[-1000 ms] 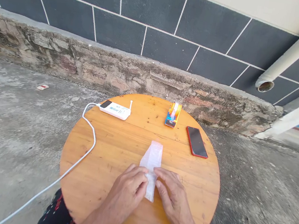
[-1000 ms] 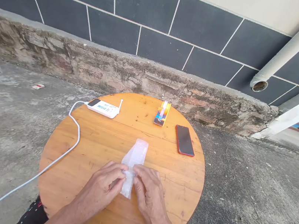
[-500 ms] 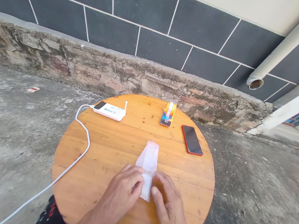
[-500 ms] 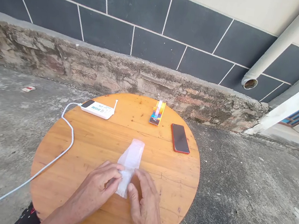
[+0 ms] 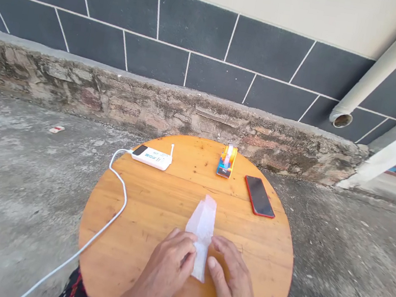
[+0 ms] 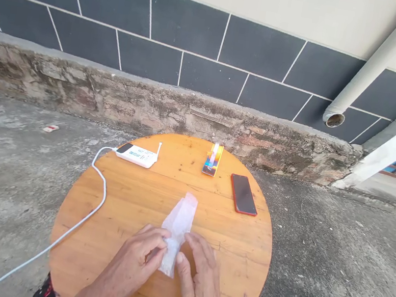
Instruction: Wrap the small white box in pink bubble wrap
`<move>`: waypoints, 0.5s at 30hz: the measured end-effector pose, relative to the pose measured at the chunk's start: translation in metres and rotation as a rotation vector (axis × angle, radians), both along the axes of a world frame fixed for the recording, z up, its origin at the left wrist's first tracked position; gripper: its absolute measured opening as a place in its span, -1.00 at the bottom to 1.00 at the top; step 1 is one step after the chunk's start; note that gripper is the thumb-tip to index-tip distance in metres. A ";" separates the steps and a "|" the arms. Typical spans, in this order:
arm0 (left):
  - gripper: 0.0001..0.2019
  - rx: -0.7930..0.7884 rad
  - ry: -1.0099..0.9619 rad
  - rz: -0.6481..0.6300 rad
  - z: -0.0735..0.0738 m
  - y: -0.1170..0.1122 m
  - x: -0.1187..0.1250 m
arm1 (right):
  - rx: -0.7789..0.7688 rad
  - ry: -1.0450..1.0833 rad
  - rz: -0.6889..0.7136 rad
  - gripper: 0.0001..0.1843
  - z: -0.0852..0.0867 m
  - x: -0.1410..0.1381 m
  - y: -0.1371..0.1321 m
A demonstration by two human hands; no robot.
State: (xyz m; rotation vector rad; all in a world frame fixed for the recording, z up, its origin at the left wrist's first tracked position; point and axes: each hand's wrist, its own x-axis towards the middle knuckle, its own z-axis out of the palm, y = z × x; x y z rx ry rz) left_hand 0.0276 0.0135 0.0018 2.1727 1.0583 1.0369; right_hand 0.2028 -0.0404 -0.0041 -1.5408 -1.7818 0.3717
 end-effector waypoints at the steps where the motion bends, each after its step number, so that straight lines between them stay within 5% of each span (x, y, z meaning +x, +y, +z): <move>1: -0.76 0.007 -0.002 0.000 0.000 0.000 0.000 | -0.004 0.020 -0.001 -0.68 0.003 0.002 0.002; 5: -0.75 0.037 0.009 0.000 -0.002 0.001 0.001 | -0.055 0.075 0.016 -0.62 0.030 0.007 0.029; 12: -0.75 0.023 0.002 -0.012 -0.005 0.000 -0.001 | 0.046 0.069 -0.023 -0.27 0.154 0.023 0.149; 15: -0.76 0.020 -0.030 -0.008 -0.004 0.000 0.000 | 0.091 0.097 -0.034 -0.31 0.179 0.022 0.164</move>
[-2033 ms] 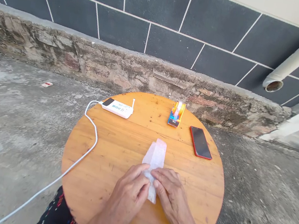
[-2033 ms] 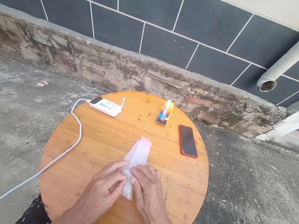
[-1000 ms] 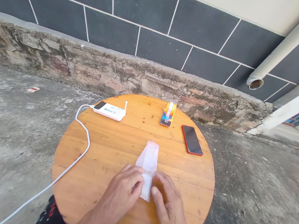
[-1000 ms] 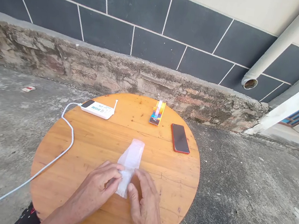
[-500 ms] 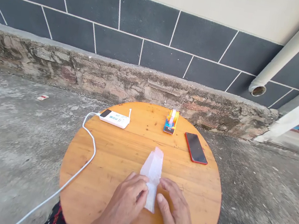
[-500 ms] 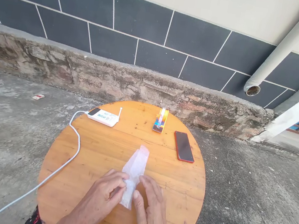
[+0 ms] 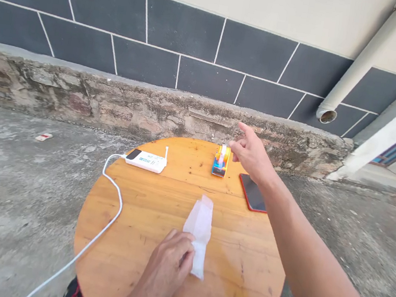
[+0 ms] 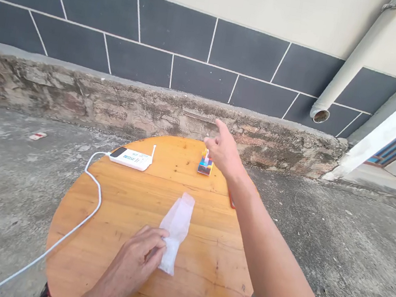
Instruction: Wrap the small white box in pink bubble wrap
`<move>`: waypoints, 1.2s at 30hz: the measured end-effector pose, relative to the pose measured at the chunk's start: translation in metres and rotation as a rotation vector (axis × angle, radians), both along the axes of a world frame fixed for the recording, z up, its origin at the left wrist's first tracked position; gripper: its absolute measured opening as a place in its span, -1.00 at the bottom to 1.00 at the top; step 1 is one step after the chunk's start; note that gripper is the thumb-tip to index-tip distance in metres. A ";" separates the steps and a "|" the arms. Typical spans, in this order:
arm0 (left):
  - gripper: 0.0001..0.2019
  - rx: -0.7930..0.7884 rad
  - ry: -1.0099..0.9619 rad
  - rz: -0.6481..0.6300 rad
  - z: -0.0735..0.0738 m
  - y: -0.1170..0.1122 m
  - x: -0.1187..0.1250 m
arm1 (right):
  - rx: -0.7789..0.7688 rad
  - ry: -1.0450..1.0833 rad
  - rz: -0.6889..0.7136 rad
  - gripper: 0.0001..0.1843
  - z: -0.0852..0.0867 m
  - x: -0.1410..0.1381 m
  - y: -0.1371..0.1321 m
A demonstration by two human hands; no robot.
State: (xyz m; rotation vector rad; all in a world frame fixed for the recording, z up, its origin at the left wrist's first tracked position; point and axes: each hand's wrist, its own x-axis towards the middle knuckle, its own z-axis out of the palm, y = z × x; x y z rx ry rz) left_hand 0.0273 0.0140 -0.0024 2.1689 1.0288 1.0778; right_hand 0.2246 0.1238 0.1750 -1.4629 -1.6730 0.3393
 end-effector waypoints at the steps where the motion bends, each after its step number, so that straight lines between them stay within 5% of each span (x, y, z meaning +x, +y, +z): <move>1: -0.76 -0.004 -0.005 0.002 0.000 0.000 0.000 | 0.008 -0.037 0.020 -0.38 -0.004 -0.003 -0.008; 3: -0.75 -0.012 -0.007 0.003 0.001 0.000 0.000 | 0.003 -0.160 0.076 -0.59 -0.027 -0.010 -0.041; 7: -0.75 -0.018 -0.003 -0.010 0.003 0.000 -0.001 | -0.146 -0.270 0.222 -0.78 -0.104 -0.012 -0.130; 12: -0.76 -0.011 0.053 0.000 0.004 0.000 -0.002 | -0.108 -0.361 0.196 -0.40 -0.161 -0.008 -0.184; 17: -0.75 -0.018 0.077 0.008 0.007 -0.002 -0.001 | -0.115 -0.424 0.203 -0.17 -0.176 -0.024 -0.179; 36: -0.78 -0.076 0.051 -0.039 0.007 0.001 -0.003 | -0.106 -0.407 0.173 -0.43 -0.172 -0.043 -0.164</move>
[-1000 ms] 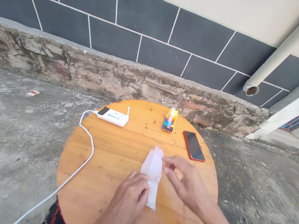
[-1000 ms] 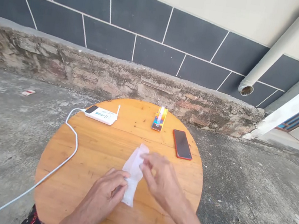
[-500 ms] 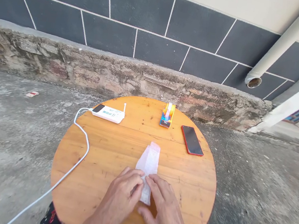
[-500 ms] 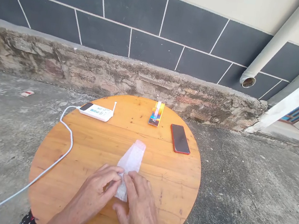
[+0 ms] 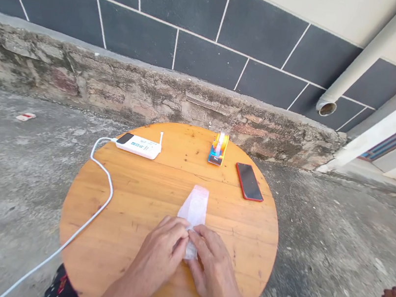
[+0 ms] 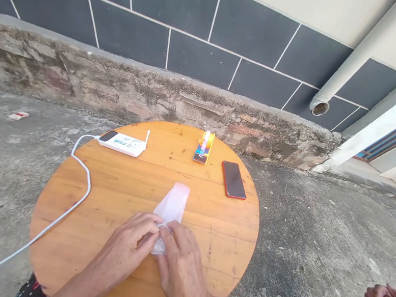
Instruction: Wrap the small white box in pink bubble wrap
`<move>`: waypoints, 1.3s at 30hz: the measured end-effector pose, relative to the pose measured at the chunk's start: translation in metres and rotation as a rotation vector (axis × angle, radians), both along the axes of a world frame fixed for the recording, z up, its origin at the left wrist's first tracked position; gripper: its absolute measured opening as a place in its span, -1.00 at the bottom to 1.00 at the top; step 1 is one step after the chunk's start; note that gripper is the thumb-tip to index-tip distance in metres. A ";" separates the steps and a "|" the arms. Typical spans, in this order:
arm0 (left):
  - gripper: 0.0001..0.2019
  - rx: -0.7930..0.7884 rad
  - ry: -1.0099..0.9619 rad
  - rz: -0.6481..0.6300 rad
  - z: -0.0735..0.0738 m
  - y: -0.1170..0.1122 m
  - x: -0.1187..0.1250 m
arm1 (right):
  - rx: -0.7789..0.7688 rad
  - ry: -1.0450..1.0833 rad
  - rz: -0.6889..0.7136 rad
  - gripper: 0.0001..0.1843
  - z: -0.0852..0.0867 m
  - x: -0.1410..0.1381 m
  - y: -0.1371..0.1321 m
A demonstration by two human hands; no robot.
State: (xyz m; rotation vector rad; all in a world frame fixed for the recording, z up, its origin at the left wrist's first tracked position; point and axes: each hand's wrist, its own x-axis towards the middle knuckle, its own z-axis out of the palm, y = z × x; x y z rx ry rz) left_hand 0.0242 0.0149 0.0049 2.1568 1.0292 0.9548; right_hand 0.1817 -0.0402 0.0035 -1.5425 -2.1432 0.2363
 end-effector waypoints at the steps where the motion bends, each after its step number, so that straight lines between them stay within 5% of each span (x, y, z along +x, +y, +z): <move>1: -0.78 -0.004 0.005 -0.005 0.001 0.000 0.000 | -0.007 0.012 -0.003 -0.43 0.001 0.000 0.000; 10: -0.77 -0.208 -0.062 -0.098 0.009 -0.009 -0.008 | -0.189 0.199 0.051 -0.49 0.022 0.004 -0.009; 19: -0.81 -0.416 -0.137 -0.250 0.027 0.008 -0.020 | -0.331 0.309 0.086 -0.63 0.039 0.010 0.010; 23: -0.81 -0.440 -0.124 -0.222 0.017 0.009 -0.026 | -0.328 0.259 0.077 -0.59 0.036 0.008 0.007; 28: -0.76 -0.445 -0.196 -0.026 -0.002 0.012 -0.037 | -0.259 0.175 0.060 -0.58 0.028 0.007 0.000; 34: -0.74 -0.696 -0.186 -0.013 -0.006 0.024 -0.027 | -0.206 0.101 0.060 -0.54 0.017 0.010 -0.005; 39: -0.77 -0.549 -0.102 -0.043 -0.004 0.026 -0.016 | -0.174 0.101 0.066 -0.55 0.013 0.010 -0.006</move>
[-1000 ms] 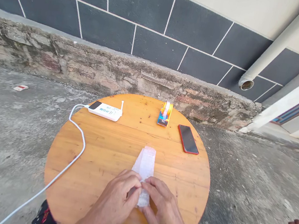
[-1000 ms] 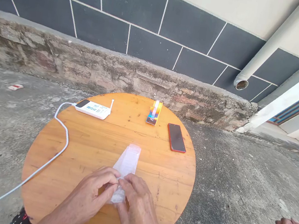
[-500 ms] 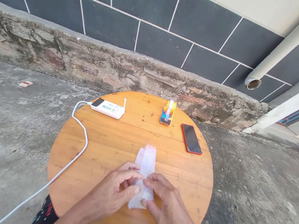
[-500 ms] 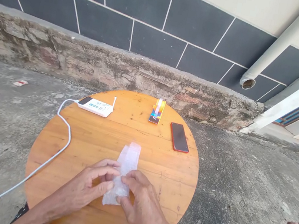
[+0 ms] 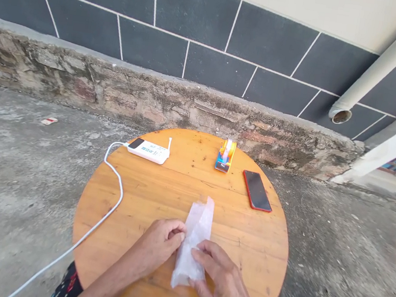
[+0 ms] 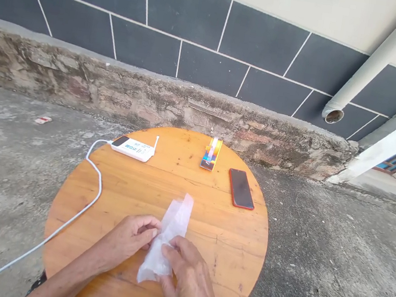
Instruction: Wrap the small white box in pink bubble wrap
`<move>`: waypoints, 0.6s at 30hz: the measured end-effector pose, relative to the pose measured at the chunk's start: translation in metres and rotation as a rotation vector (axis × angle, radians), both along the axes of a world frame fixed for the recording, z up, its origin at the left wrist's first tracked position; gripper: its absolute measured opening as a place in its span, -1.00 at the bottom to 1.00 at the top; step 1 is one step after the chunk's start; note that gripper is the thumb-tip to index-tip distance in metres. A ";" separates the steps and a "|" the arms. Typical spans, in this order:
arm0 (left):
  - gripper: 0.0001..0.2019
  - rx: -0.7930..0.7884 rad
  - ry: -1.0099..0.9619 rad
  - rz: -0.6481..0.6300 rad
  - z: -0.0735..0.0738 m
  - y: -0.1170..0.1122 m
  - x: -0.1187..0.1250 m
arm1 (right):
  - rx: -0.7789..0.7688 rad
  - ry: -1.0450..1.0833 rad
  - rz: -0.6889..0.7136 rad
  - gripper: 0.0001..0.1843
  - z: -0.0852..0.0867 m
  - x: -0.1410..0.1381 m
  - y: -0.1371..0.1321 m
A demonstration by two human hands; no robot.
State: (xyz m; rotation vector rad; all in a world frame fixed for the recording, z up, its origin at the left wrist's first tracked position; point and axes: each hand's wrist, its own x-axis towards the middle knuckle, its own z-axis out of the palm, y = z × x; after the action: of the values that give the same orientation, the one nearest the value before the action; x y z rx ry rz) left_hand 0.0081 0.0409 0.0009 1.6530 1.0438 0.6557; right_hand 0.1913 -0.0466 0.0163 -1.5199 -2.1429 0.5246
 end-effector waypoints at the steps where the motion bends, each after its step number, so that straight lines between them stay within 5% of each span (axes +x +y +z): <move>1: -0.77 0.062 0.021 0.011 0.001 0.000 0.000 | -0.002 0.003 -0.003 -0.55 0.000 0.000 0.000; 5: -0.77 0.222 0.083 0.055 0.005 0.002 -0.002 | 0.008 0.028 0.001 -0.57 0.000 -0.001 0.000; 18: -0.82 0.125 0.311 0.000 -0.001 0.019 0.022 | -0.030 0.019 0.014 -0.59 0.007 -0.004 0.000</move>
State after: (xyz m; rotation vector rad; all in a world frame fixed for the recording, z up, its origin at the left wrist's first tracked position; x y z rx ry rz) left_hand 0.0301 0.0601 0.0001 1.9055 1.2439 0.4802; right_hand 0.1876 -0.0470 0.0236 -1.5111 -2.1415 0.5756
